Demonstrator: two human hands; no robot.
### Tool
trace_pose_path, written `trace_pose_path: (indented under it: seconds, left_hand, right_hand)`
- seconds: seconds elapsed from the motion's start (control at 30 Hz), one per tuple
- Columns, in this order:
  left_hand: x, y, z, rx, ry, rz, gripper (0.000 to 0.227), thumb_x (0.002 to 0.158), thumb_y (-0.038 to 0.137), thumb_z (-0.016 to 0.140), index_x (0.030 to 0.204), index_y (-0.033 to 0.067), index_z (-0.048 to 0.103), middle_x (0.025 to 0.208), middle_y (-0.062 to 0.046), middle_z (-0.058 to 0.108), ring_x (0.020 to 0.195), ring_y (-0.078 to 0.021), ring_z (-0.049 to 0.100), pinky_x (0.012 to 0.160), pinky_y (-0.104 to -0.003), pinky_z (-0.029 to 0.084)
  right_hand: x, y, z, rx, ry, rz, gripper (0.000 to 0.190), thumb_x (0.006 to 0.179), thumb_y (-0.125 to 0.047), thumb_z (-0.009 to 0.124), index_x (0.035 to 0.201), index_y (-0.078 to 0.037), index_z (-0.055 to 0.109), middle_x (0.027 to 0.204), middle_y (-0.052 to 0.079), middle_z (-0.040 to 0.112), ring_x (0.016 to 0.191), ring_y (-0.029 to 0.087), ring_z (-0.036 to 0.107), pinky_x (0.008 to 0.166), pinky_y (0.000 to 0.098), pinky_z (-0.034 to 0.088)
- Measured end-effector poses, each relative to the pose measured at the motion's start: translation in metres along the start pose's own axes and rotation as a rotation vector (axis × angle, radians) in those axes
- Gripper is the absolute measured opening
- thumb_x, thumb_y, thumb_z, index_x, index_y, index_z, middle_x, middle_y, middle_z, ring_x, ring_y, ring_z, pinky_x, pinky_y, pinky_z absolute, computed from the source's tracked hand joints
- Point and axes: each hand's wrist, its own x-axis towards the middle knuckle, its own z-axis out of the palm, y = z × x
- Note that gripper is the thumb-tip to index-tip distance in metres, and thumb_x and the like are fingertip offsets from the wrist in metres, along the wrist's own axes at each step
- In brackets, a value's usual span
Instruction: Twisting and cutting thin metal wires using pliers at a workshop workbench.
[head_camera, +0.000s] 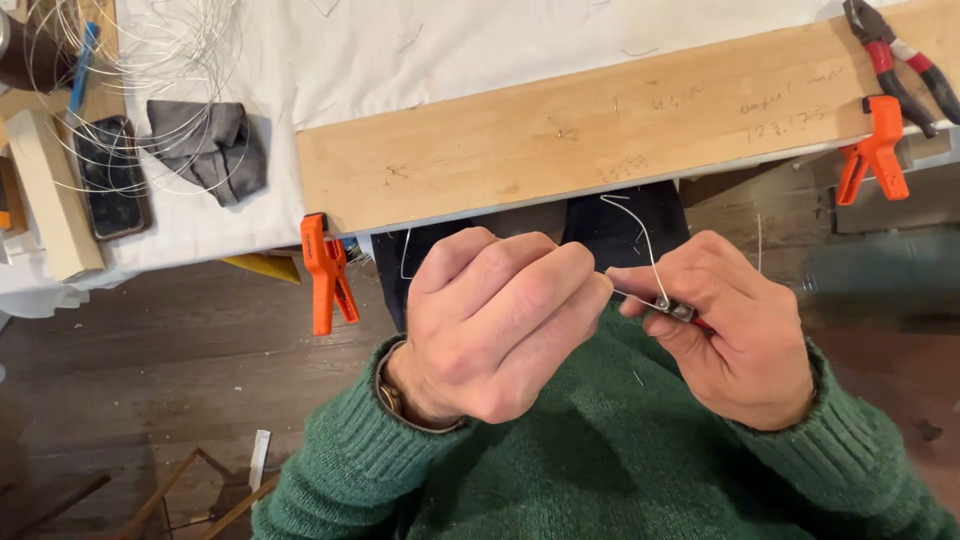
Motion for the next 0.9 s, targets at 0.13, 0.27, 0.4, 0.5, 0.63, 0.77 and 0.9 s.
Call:
trace_pose_path:
  seconds: [0.13,0.27,0.4,0.5,0.63,0.77,0.9]
  left_hand:
    - [-0.002,0.0,-0.001,-0.002,0.0,-0.001,0.024,0.077,0.007,0.081,0.098,0.0006,0.072,0.102,-0.009,0.067,0.089,-0.0214,0.068,0.077,-0.034,0.049]
    - [-0.005,0.003,-0.003,-0.026,-0.009,-0.013,0.025,0.08,0.007,0.082,0.102,0.0007,0.071,0.104,-0.009,0.066,0.092,-0.0224,0.067,0.079,-0.035,0.05]
    - [0.003,0.008,-0.011,-0.208,-0.133,-0.14,0.035,0.083,0.011,0.084,0.114,0.0005,0.07,0.112,-0.008,0.064,0.103,-0.0252,0.063,0.089,-0.039,0.049]
    - [0.012,0.008,-0.016,-0.331,-0.214,-0.225,0.038,0.087,0.015,0.082,0.122,0.0044,0.07,0.116,-0.005,0.062,0.11,-0.0253,0.06,0.095,-0.039,0.047]
    - [0.02,-0.011,-0.016,-0.39,-0.347,-0.167,0.036,0.083,0.014,0.071,0.119,0.0127,0.073,0.117,0.0,0.062,0.114,-0.0223,0.059,0.092,-0.036,0.045]
    - [0.031,-0.027,-0.015,-0.396,-0.368,0.005,0.026,0.082,0.014,0.068,0.108,0.0121,0.074,0.117,-0.003,0.063,0.11,-0.0237,0.058,0.088,-0.036,0.044]
    - [0.031,-0.035,-0.003,-0.492,-0.431,0.097,0.013,0.089,0.018,0.071,0.101,0.0131,0.071,0.121,-0.002,0.062,0.118,-0.022,0.059,0.092,-0.037,0.044]
  right_hand:
    - [-0.004,0.008,0.004,-0.063,0.035,-0.054,0.023,0.092,-0.011,0.073,0.113,-0.002,0.072,0.089,0.006,0.067,0.085,0.019,0.063,0.072,0.0291,0.052]
    - [0.002,0.004,0.006,-0.021,0.052,-0.125,0.018,0.093,-0.015,0.071,0.106,-0.002,0.067,0.089,0.007,0.066,0.089,0.023,0.063,0.076,0.0331,0.053]
    - [-0.008,0.012,0.003,-0.027,0.017,-0.042,0.014,0.093,-0.015,0.07,0.098,-0.002,0.067,0.081,0.008,0.066,0.071,0.022,0.065,0.063,0.0323,0.052]
    - [-0.008,0.012,-0.001,-0.067,-0.021,-0.044,0.014,0.094,-0.016,0.07,0.096,-0.003,0.068,0.082,0.009,0.067,0.067,0.024,0.067,0.059,0.0319,0.052]
    - [-0.005,0.019,-0.006,-0.086,-0.097,-0.095,0.018,0.092,-0.023,0.072,0.085,-0.007,0.067,0.076,0.007,0.067,0.064,0.026,0.067,0.057,0.0331,0.052]
    - [-0.002,0.019,-0.007,-0.067,-0.126,-0.127,0.021,0.091,-0.026,0.071,0.084,-0.007,0.067,0.077,0.007,0.067,0.064,0.027,0.067,0.057,0.0339,0.052]
    - [-0.005,0.022,-0.008,-0.082,-0.134,-0.152,0.024,0.091,-0.029,0.071,0.082,-0.008,0.066,0.073,0.005,0.066,0.063,0.027,0.065,0.057,0.0357,0.051]
